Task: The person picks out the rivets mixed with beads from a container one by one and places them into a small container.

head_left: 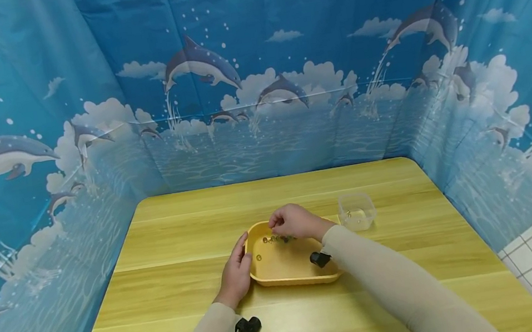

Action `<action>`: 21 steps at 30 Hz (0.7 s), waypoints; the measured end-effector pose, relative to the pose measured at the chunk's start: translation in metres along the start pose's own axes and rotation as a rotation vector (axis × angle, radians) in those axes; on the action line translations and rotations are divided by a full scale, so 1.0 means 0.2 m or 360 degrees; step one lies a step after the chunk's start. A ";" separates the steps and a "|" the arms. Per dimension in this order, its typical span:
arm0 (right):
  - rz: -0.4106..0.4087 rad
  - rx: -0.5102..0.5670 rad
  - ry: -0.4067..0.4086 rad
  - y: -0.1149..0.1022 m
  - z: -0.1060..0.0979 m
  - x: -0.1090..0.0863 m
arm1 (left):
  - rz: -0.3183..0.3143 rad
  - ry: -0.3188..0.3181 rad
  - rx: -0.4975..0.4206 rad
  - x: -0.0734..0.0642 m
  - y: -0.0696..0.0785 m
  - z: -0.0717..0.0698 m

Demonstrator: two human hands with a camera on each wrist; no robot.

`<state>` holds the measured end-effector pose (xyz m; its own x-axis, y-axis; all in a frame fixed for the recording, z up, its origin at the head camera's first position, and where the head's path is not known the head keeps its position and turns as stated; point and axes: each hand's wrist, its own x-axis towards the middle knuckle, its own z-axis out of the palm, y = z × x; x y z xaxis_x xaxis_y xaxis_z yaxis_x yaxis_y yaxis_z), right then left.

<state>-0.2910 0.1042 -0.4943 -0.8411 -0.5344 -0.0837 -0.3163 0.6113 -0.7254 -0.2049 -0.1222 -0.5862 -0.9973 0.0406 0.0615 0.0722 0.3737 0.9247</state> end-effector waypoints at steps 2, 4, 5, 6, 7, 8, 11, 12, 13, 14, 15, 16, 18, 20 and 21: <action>0.0003 0.0015 0.0017 0.00 -0.02 -0.01 | -0.0006 0.0001 0.0005 0.00 0.00 0.00; -0.0003 0.0013 0.0037 0.00 -0.05 -0.02 | -0.0011 0.0000 0.0002 0.00 0.00 0.00; -0.0009 0.0002 0.0048 0.00 -0.06 -0.02 | -0.0012 0.0000 0.0000 0.00 0.00 0.00; -0.0018 -0.0004 0.0058 0.00 -0.07 -0.03 | -0.0008 0.0001 0.0002 0.00 0.00 0.00; -0.0024 -0.0007 0.0067 0.01 -0.07 -0.03 | -0.0007 -0.0001 -0.0003 0.00 0.00 0.00; -0.0032 -0.0011 0.0074 0.01 -0.08 -0.03 | -0.0007 -0.0003 -0.0011 0.00 0.00 0.00; -0.0037 0.0001 0.0086 0.02 -0.11 -0.05 | -0.0004 -0.0003 -0.0015 0.00 0.00 0.00; -0.0035 0.0002 0.0092 0.02 -0.12 -0.05 | -0.0002 -0.0003 -0.0016 0.00 0.00 0.00; -0.0027 0.0014 0.0095 0.02 -0.13 -0.05 | -0.0003 -0.0003 -0.0016 0.00 0.00 0.00; -0.0017 0.0023 0.0098 0.02 -0.14 -0.06 | -0.0003 -0.0002 -0.0012 0.00 0.00 0.00; -0.0006 0.0034 0.0104 0.02 -0.15 -0.06 | -0.0002 0.0001 -0.0010 0.01 0.00 0.00; 0.0007 0.0042 0.0108 0.03 -0.16 -0.06 | -0.0003 0.0003 -0.0006 0.01 0.00 0.00; 0.0030 0.0055 0.0120 0.03 -0.18 -0.07 | -0.0004 0.0007 0.0000 0.01 0.00 0.00; 0.0047 0.0064 0.0130 0.04 -0.20 -0.08 | -0.0008 0.0009 0.0008 0.01 0.00 0.00; 0.0059 0.0064 0.0137 0.04 -0.21 -0.09 | -0.0009 0.0008 0.0011 0.01 0.00 0.00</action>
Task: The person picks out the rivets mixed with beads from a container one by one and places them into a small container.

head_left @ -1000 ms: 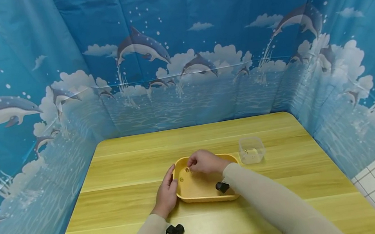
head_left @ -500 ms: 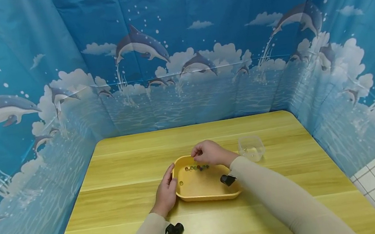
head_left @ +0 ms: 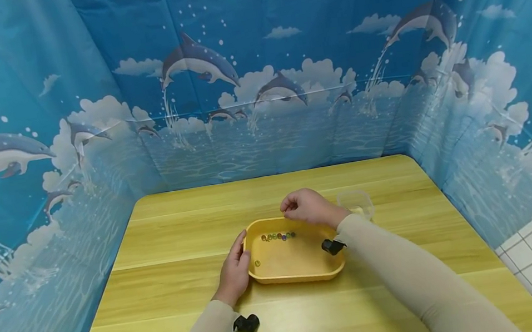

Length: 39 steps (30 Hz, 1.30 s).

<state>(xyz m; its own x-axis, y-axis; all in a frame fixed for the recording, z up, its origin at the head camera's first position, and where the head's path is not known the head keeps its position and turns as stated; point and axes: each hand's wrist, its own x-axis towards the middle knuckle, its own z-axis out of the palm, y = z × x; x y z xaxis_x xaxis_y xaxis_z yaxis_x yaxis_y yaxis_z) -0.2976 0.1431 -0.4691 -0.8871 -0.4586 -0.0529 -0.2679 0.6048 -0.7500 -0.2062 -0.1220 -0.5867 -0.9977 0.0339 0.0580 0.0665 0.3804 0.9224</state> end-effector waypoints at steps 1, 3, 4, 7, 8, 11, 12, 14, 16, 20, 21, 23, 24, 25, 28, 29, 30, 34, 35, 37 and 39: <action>0.0010 -0.0006 0.0008 0.00 -0.01 -0.01 | -0.0002 -0.0003 0.0003 0.00 0.00 0.00; 0.0024 -0.0013 0.0023 0.00 -0.03 -0.01 | -0.0003 -0.0008 0.0001 0.00 0.00 0.00; 0.0031 -0.0018 0.0030 0.00 -0.04 -0.02 | -0.0005 -0.0011 -0.0001 0.00 0.00 0.00; 0.0047 -0.0030 0.0054 0.01 -0.07 -0.03 | -0.0013 -0.0016 -0.0011 0.00 0.01 0.00; 0.0047 -0.0029 0.0060 0.02 -0.08 -0.04 | -0.0013 -0.0015 -0.0012 0.00 0.01 0.00; 0.0037 -0.0023 0.0078 0.05 -0.10 -0.05 | -0.0015 -0.0010 -0.0005 0.00 0.01 0.00; 0.0039 -0.0017 0.0083 0.05 -0.10 -0.05 | -0.0016 -0.0009 -0.0005 -0.01 0.01 0.00; 0.0052 -0.0007 0.0087 0.07 -0.12 -0.06 | -0.0018 -0.0007 -0.0008 -0.01 0.02 0.00; 0.0065 -0.0006 0.0097 0.07 -0.14 -0.07 | -0.0021 -0.0007 -0.0012 -0.01 0.02 0.00; 0.0048 -0.0024 0.0124 0.11 -0.18 -0.09 | -0.0023 -0.0010 -0.0017 -0.01 0.02 -0.01; 0.0037 -0.0033 0.0133 0.12 -0.18 -0.10 | -0.0022 -0.0010 -0.0015 -0.01 0.02 -0.01; 0.0029 -0.0038 0.0144 0.14 -0.20 -0.10 | -0.0019 -0.0010 -0.0014 -0.01 0.02 -0.01; 0.0034 -0.0038 0.0149 0.15 -0.21 -0.11 | -0.0018 -0.0010 -0.0014 -0.01 0.02 -0.01; 0.0042 -0.0041 0.0154 0.16 -0.22 -0.11 | -0.0016 -0.0010 -0.0013 -0.01 0.02 -0.01; 0.0074 -0.0058 0.0170 0.19 -0.25 -0.12 | -0.0012 -0.0011 -0.0009 -0.01 0.02 -0.01; 0.0085 -0.0067 0.0175 0.20 -0.26 -0.13 | -0.0013 -0.0011 -0.0007 -0.01 0.01 -0.01; 0.0096 -0.0080 0.0181 0.22 -0.27 -0.13 | -0.0016 -0.0011 -0.0009 -0.01 0.02 -0.01; 0.0121 -0.0108 0.0204 0.26 -0.32 -0.15 | -0.0017 -0.0009 -0.0008 -0.01 0.01 -0.01; 0.0125 -0.0109 0.0213 0.27 -0.33 -0.16 | -0.0018 -0.0008 -0.0009 -0.01 0.01 -0.01; 0.0133 -0.0101 0.0227 0.30 -0.35 -0.17 | -0.0015 -0.0006 -0.0010 -0.01 0.01 -0.01; 0.0147 -0.0094 0.0235 0.32 -0.37 -0.19 | -0.0014 -0.0007 -0.0011 0.00 0.01 0.00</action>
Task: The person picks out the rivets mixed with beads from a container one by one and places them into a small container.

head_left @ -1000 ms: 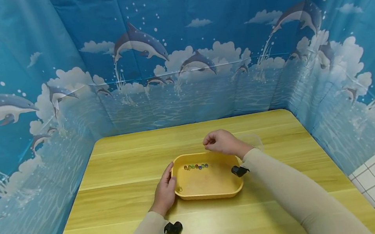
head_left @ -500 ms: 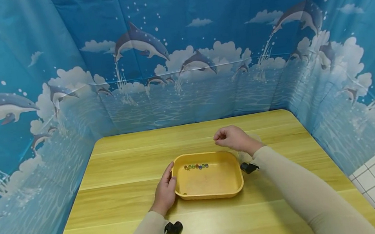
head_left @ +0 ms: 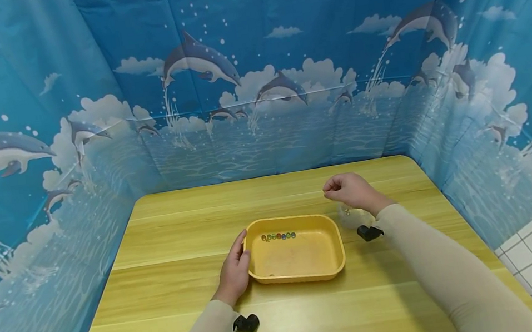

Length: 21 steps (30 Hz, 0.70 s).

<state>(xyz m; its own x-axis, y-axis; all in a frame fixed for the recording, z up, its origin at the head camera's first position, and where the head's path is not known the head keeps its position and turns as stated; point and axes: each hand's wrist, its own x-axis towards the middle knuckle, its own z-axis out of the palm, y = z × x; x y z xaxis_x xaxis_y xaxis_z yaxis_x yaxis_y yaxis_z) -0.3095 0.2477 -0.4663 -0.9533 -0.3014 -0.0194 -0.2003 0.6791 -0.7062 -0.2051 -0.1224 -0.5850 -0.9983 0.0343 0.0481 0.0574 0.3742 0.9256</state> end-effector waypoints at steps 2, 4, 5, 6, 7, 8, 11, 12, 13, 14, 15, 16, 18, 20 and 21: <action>0.0014 -0.0002 0.0005 0.03 -0.02 -0.01 | 0.0004 0.0001 0.0001 0.00 0.00 0.00; 0.0036 -0.0014 0.0011 0.05 -0.04 -0.01 | 0.0005 0.0001 0.0002 0.01 -0.01 0.00; 0.0047 -0.0023 0.0016 0.07 -0.04 -0.02 | 0.0007 0.0002 0.0002 0.01 -0.01 0.00; 0.0060 -0.0028 0.0025 0.08 -0.05 -0.02 | 0.0010 0.0003 0.0002 0.01 -0.01 0.00; 0.0066 -0.0034 0.0034 0.09 -0.06 -0.03 | 0.0011 0.0004 0.0001 0.01 -0.01 0.00; 0.0083 -0.0034 0.0047 0.10 -0.06 -0.03 | 0.0014 0.0004 0.0001 0.01 -0.01 0.00; 0.0105 -0.0034 0.0063 0.14 -0.08 -0.04 | 0.0022 0.0004 0.0005 0.01 -0.01 0.00; 0.0116 -0.0034 0.0068 0.14 -0.08 -0.05 | 0.0022 0.0003 0.0005 0.01 -0.01 0.00; 0.0123 -0.0034 0.0072 0.15 -0.08 -0.05 | 0.0020 0.0002 0.0006 0.01 -0.02 0.01; 0.0137 -0.0028 0.0073 0.16 -0.09 -0.06 | 0.0020 0.0002 0.0007 0.01 -0.02 0.01; 0.0148 -0.0027 0.0074 0.16 -0.09 -0.06 | 0.0019 0.0003 0.0008 0.01 -0.02 0.01; 0.0158 -0.0025 0.0075 0.17 -0.09 -0.07 | 0.0018 0.0004 0.0010 0.01 -0.02 0.01; 0.0181 -0.0016 0.0079 0.18 -0.10 -0.07 | 0.0013 0.0003 0.0008 0.01 -0.02 0.01; 0.0199 -0.0006 0.0077 0.19 -0.10 -0.07 | 0.0011 0.0003 0.0009 0.01 -0.01 0.01; 0.0206 -0.0005 0.0076 0.20 -0.10 -0.07 | 0.0010 0.0003 0.0010 0.01 -0.01 0.01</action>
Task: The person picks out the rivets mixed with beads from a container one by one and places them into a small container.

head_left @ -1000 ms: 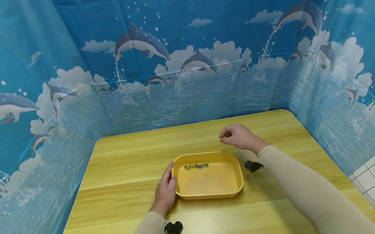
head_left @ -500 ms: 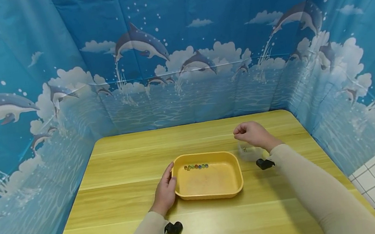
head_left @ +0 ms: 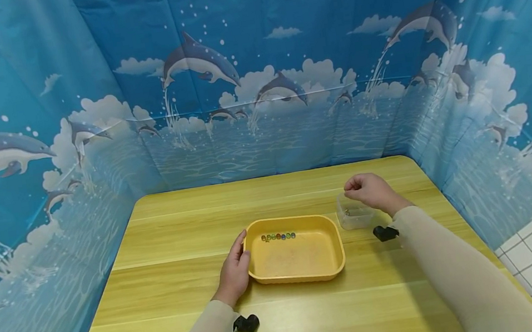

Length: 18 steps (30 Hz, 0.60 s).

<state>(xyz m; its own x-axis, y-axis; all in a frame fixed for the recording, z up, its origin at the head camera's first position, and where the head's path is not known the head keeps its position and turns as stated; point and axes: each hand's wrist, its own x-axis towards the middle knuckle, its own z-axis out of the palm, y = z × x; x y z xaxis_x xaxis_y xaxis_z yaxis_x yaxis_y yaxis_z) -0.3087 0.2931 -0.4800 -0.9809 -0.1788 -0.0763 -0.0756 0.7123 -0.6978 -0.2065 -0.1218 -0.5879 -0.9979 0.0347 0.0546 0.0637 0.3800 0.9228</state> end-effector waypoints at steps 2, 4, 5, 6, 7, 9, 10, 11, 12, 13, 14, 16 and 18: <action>0.0011 0.0003 -0.0003 0.01 0.00 0.00 | -0.0008 -0.0003 -0.0004 0.00 0.00 0.00; 0.0022 -0.0001 0.0000 0.02 -0.01 0.00 | -0.0010 -0.0005 -0.0005 0.00 0.01 0.00; 0.0021 -0.0002 -0.0001 0.02 -0.01 0.00 | -0.0012 -0.0005 -0.0007 0.00 0.01 0.00; 0.0021 -0.0004 0.0000 0.03 -0.01 -0.01 | -0.0014 -0.0006 -0.0007 0.00 0.01 0.00; 0.0021 -0.0004 0.0001 0.03 -0.01 -0.01 | -0.0014 -0.0006 -0.0007 0.00 0.01 0.00; 0.0022 -0.0009 0.0001 0.04 -0.02 -0.01 | -0.0012 -0.0006 -0.0006 0.00 0.01 0.00; 0.0022 -0.0009 0.0000 0.04 -0.02 -0.01 | -0.0013 -0.0006 -0.0005 0.00 0.01 0.00; 0.0022 -0.0010 0.0000 0.05 -0.02 -0.01 | -0.0014 -0.0005 -0.0004 0.00 0.01 0.00; 0.0024 -0.0010 0.0001 0.05 -0.02 -0.01 | -0.0012 -0.0005 -0.0002 0.00 0.00 0.00; 0.0024 -0.0010 0.0001 0.05 -0.02 -0.01 | -0.0014 -0.0005 -0.0004 0.00 0.00 0.00; 0.0024 -0.0014 0.0002 0.06 -0.02 -0.01 | -0.0017 -0.0005 -0.0005 0.00 0.01 0.00; 0.0022 -0.0016 0.0004 0.06 -0.02 -0.01 | -0.0017 -0.0004 -0.0007 0.00 0.01 0.00; 0.0023 -0.0008 0.0005 0.06 -0.02 -0.01 | -0.0018 -0.0003 -0.0009 0.00 0.01 0.00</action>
<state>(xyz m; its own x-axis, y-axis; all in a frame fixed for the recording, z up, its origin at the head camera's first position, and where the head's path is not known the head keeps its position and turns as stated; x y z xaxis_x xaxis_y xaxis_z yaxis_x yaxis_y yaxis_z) -0.3076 0.3049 -0.4848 -0.9825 -0.1661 -0.0841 -0.0621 0.7181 -0.6931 -0.2055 -0.1217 -0.5865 -0.9985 0.0325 0.0436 0.0526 0.3749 0.9256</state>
